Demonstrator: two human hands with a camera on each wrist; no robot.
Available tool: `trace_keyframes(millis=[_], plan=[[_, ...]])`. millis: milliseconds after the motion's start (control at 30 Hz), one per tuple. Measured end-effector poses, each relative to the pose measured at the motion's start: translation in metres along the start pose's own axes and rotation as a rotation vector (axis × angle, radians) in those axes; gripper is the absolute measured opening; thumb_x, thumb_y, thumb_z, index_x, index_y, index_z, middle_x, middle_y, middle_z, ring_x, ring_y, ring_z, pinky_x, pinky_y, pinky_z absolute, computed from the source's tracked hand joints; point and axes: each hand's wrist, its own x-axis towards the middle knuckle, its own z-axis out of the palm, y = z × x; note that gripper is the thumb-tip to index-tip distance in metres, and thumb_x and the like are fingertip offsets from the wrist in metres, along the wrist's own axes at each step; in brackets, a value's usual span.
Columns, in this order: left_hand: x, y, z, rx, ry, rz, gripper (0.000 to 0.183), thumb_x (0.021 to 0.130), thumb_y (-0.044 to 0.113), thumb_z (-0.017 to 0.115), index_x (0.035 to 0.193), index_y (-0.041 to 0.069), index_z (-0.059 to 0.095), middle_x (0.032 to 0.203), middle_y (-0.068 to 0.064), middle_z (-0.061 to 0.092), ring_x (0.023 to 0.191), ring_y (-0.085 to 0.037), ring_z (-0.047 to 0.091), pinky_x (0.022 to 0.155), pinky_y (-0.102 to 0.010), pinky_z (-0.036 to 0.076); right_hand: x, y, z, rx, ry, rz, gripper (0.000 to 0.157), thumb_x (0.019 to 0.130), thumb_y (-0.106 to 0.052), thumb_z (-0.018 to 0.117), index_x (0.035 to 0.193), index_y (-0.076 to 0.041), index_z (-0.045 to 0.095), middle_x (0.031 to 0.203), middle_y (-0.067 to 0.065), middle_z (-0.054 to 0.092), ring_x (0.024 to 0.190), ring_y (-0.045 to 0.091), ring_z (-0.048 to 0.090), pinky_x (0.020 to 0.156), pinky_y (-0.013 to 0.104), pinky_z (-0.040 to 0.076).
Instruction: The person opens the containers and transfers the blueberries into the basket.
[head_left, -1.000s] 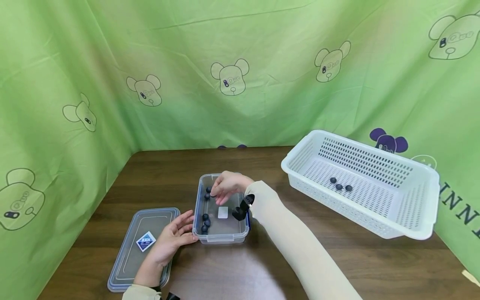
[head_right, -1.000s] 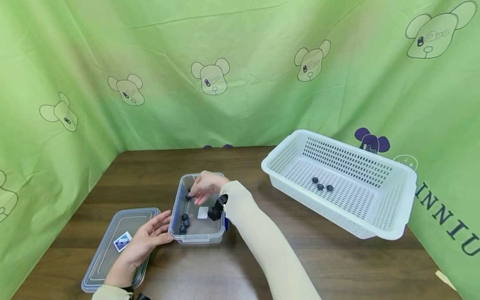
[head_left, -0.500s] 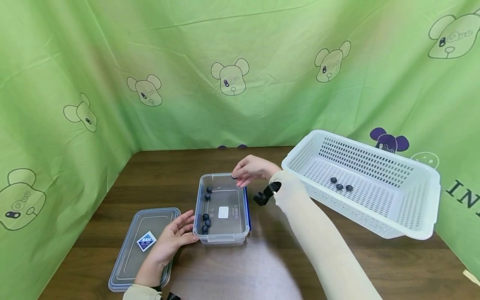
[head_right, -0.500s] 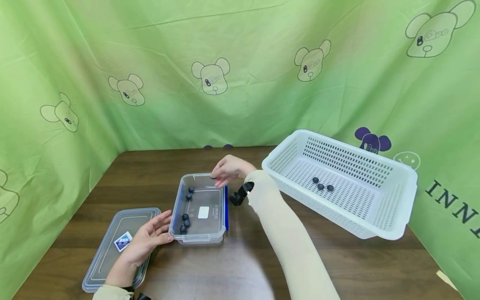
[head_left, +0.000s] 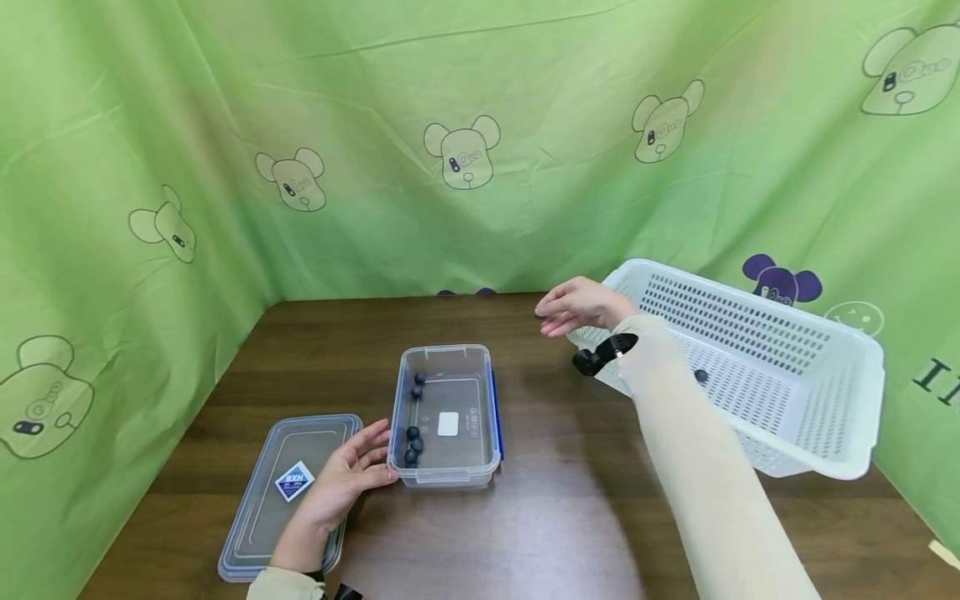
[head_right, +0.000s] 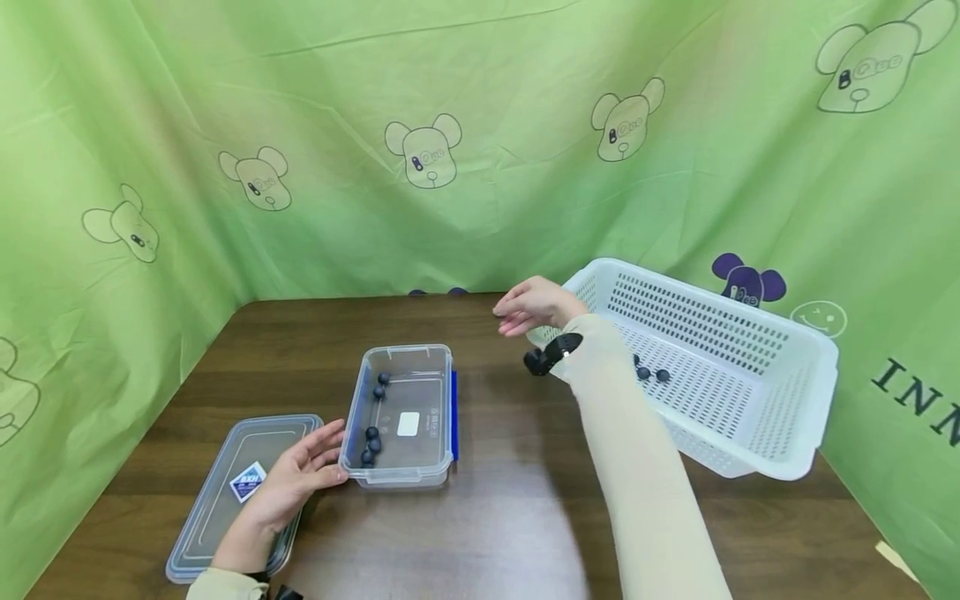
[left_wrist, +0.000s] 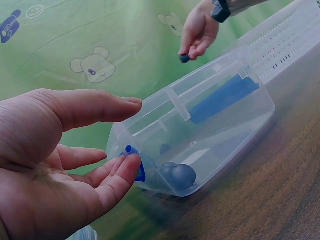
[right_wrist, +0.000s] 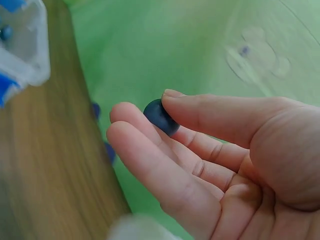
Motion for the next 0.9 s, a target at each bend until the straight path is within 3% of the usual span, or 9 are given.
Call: trace_keyframes(millis=[167,367,500,700,800,900], plan=[[0.001,-0.001,-0.003,0.001,-0.020,0.007,0.080,0.083,-0.007,0.069,0.150,-0.012,0.025,0.146,-0.036,0.034,0.118,-0.027,0.051,0.088,-0.024,0.052,-0.019,0.006,-0.034,0.053,0.031,0.009,0.033,0.101,0.001,0.051,0.127,0.020,0.042,0.086,0.012,0.070,0.077,0.017,0.071,0.078,0.031,0.058],[0.000,0.000,-0.003,-0.007,-0.013,0.006,0.080,0.083,-0.009,0.068,0.150,-0.012,0.025,0.145,-0.035,0.034,0.116,-0.025,0.052,0.088,-0.024,0.052,-0.040,0.023,-0.075,0.132,0.053,0.023,0.011,0.101,0.001,0.049,0.104,0.002,0.059,0.088,0.010,0.070,0.081,0.018,0.071,0.082,0.032,0.057],[0.000,0.001,-0.002,-0.004,-0.005,0.004,0.080,0.083,-0.009,0.069,0.150,-0.012,0.026,0.145,-0.034,0.036,0.115,-0.022,0.052,0.088,-0.024,0.052,-0.053,0.039,-0.101,0.195,0.069,0.050,0.021,0.102,0.003,0.046,0.095,-0.006,0.065,0.088,0.008,0.070,0.082,0.018,0.071,0.083,0.031,0.056],[0.001,0.000,-0.001,-0.001,-0.015,0.006,0.081,0.083,-0.008,0.069,0.150,-0.012,0.025,0.145,-0.036,0.034,0.117,-0.025,0.052,0.088,-0.024,0.052,-0.068,0.065,-0.130,0.291,0.063,0.122,0.035,0.103,0.004,0.041,0.089,-0.008,0.071,0.086,0.009,0.072,0.083,0.018,0.071,0.084,0.030,0.056],[0.001,0.001,-0.002,0.004,-0.015,0.005,0.080,0.083,-0.008,0.069,0.150,-0.012,0.025,0.145,-0.036,0.034,0.116,-0.024,0.052,0.088,-0.024,0.051,-0.072,0.078,-0.138,0.300,0.061,0.162,0.031,0.102,0.003,0.046,0.088,-0.008,0.072,0.087,0.009,0.073,0.083,0.018,0.072,0.085,0.029,0.055],[0.000,0.002,-0.001,0.010,-0.013,0.009,0.079,0.084,-0.007,0.069,0.150,-0.013,0.026,0.145,-0.035,0.035,0.114,-0.022,0.052,0.088,-0.024,0.051,-0.074,0.092,-0.148,0.301,0.021,0.204,0.018,0.097,-0.001,0.059,0.088,-0.006,0.073,0.087,0.010,0.073,0.083,0.017,0.072,0.085,0.027,0.055]])
